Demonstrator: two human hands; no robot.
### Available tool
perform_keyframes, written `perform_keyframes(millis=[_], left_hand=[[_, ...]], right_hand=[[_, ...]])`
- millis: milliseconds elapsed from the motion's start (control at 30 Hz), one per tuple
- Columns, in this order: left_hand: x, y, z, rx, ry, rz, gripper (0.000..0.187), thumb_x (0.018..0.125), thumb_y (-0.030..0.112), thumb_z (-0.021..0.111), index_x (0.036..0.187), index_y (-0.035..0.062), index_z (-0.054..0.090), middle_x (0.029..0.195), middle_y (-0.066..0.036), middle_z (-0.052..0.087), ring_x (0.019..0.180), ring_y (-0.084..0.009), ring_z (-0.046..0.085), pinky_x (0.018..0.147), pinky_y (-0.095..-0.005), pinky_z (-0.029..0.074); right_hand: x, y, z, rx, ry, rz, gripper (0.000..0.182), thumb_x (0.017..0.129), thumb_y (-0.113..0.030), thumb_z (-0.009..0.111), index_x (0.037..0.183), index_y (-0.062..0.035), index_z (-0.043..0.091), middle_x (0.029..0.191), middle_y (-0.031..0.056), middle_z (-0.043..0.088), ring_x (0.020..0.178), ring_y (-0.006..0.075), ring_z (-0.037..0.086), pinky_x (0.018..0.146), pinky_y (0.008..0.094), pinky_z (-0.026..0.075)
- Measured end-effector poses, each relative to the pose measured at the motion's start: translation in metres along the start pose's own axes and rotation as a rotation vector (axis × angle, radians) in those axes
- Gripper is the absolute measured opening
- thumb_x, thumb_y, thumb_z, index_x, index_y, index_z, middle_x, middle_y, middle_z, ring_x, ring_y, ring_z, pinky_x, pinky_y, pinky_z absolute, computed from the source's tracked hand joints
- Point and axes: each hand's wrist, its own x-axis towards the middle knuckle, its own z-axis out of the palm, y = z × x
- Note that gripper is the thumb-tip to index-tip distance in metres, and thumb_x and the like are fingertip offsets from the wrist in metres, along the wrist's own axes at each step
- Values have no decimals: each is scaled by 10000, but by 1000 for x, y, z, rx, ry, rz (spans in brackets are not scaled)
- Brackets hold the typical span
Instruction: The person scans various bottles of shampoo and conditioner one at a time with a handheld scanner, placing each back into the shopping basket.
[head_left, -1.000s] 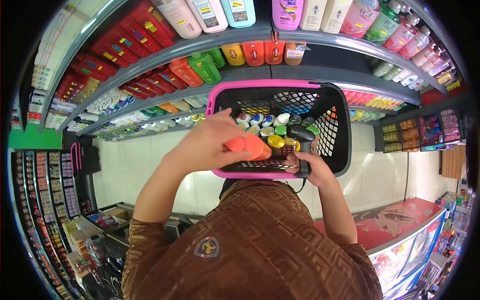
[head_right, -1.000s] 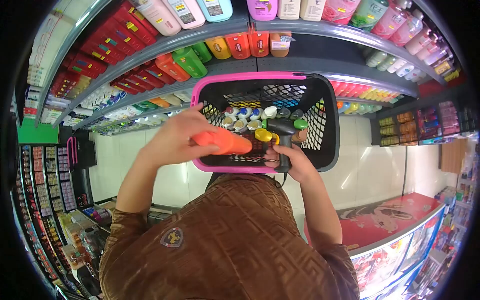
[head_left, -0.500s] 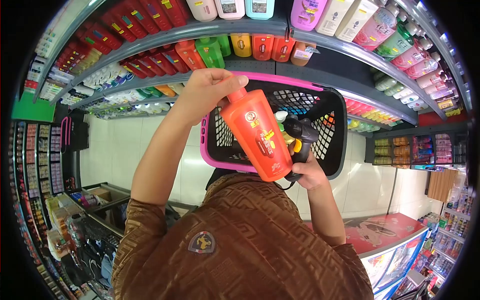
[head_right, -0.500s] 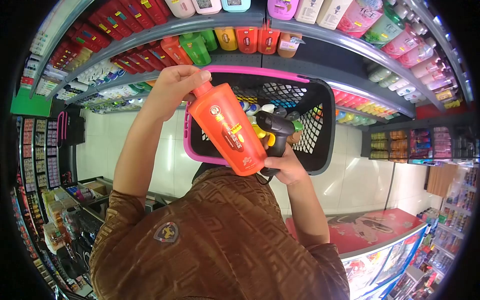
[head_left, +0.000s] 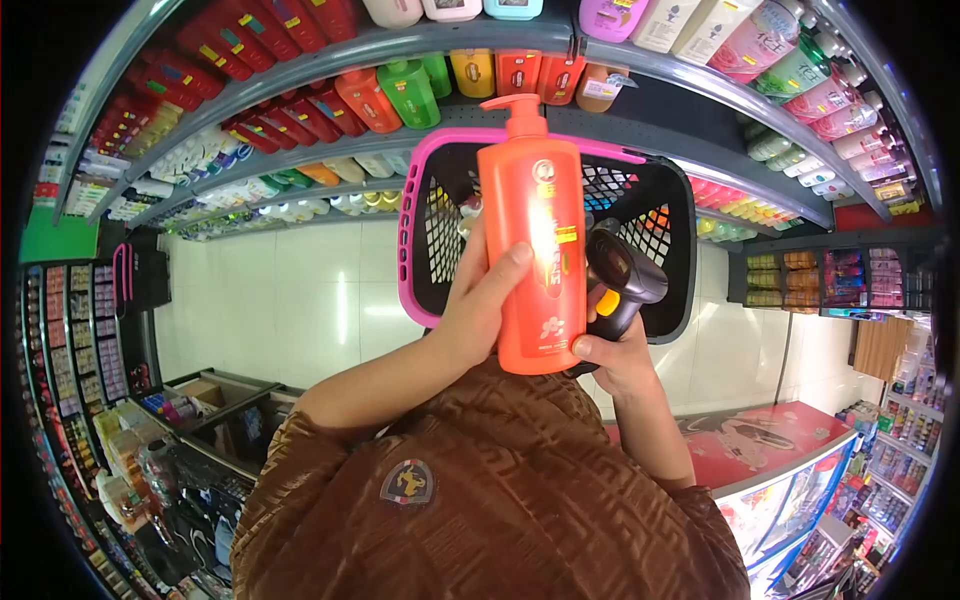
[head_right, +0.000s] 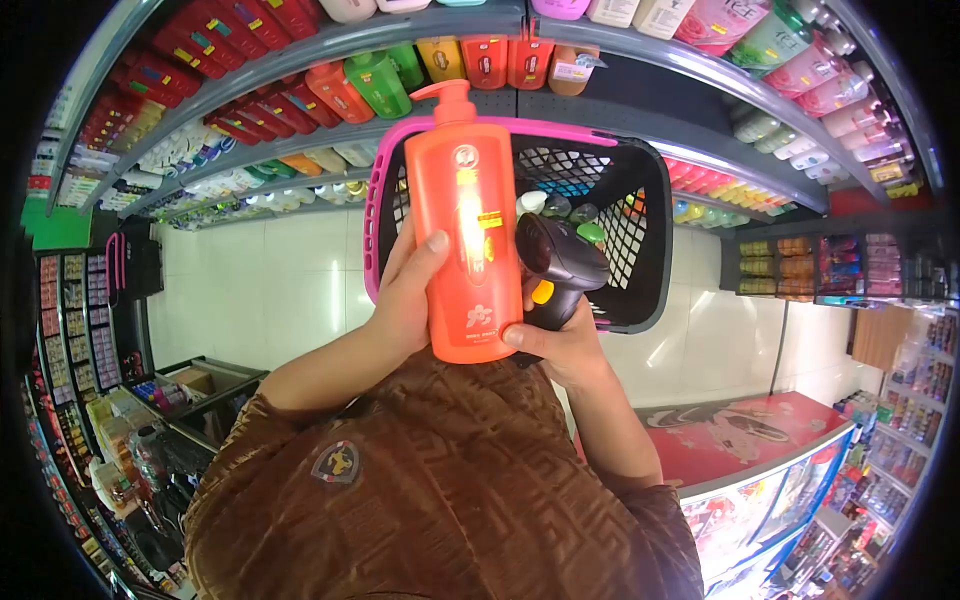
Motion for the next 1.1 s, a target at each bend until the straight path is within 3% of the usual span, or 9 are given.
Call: perform_keyframes(millis=[33, 100, 133, 233, 700, 900, 1000, 1033, 1100], left_hand=[[-5, 1, 2, -9, 7, -2, 532, 1055, 252, 547, 1503, 71, 326, 1327, -136, 574, 1139, -215, 645, 962, -400, 559], [-8, 4, 4, 14, 46, 14, 561, 1046, 195, 550, 1527, 63, 292, 1332, -131, 567, 1150, -203, 634, 969, -390, 554], [-10, 2, 1, 18, -9, 45, 582, 1045, 197, 539, 1540, 61, 265, 1356, -132, 555, 1166, -207, 630, 984, -388, 548], [-15, 8, 1, 12, -71, 98, 617, 1040, 223, 550, 1551, 57, 247, 1395, -140, 533, 1213, -214, 610, 1011, -381, 533], [-12, 29, -10, 120, -36, 39, 682, 1015, 243, 614, 1560, 43, 256, 1441, -117, 503, 1274, -192, 559, 1061, -353, 476], [-6, 32, -18, 317, 102, 106, 656, 1017, 258, 625, 1546, 63, 290, 1368, -101, 553, 1211, -180, 590, 1026, -345, 502], [-15, 43, -46, -221, -69, -256, 766, 1004, 559, 551, 1584, 149, 264, 1238, -134, 587, 972, -262, 673, 843, -418, 575], [-14, 45, -54, -216, -65, -254, 766, 1004, 559, 551, 1584, 149, 264, 1238, -134, 587, 972, -262, 673, 843, -418, 575], [-10, 44, -60, -929, -511, -472, 892, 954, 678, 512, 1635, 195, 197, 1052, -125, 601, 817, -246, 658, 716, -399, 543]], right_hand=[[-2, -2, 5, -4, 3, 10, 658, 723, 0, 893, 1285, -28, 553, 1137, 29, 625, 1056, 141, 614, 924, 333, 513], [-4, -12, 20, -155, 55, -16, 489, 685, -69, 931, 1000, -95, 558, 982, 26, 621, 950, 160, 627, 881, 326, 509], [-7, -5, 3, -165, -44, -26, 765, 700, -7, 915, 1361, -17, 530, 1195, 31, 619, 1095, 141, 602, 941, 334, 510], [-8, -15, 19, -221, -59, -36, 830, 702, -17, 919, 1417, -3, 499, 1259, 58, 632, 1154, 163, 603, 984, 347, 508], [3, -22, 47, -361, -97, -182, 654, 704, -57, 927, 1280, 14, 626, 1182, 65, 703, 1057, 134, 662, 932, 328, 542], [-2, -8, 58, -823, 52, -245, 664, 732, -111, 922, 1305, 4, 607, 1126, 88, 738, 1016, 150, 706, 908, 327, 566], [-7, 3, 60, -367, 65, -207, 734, 757, -69, 893, 1384, 22, 522, 1083, 108, 728, 993, 180, 713, 865, 345, 589], [2, -3, 56, -474, -7, -238, 839, 856, -249, 853, 1453, 76, 361, 809, 109, 670, 692, 191, 674, 686, 348, 603], [10, 11, 51, -357, 130, -293, 587, 928, -255, 769, 1319, 67, 472, 672, 66, 584, 542, 154, 584, 596, 359, 592]])
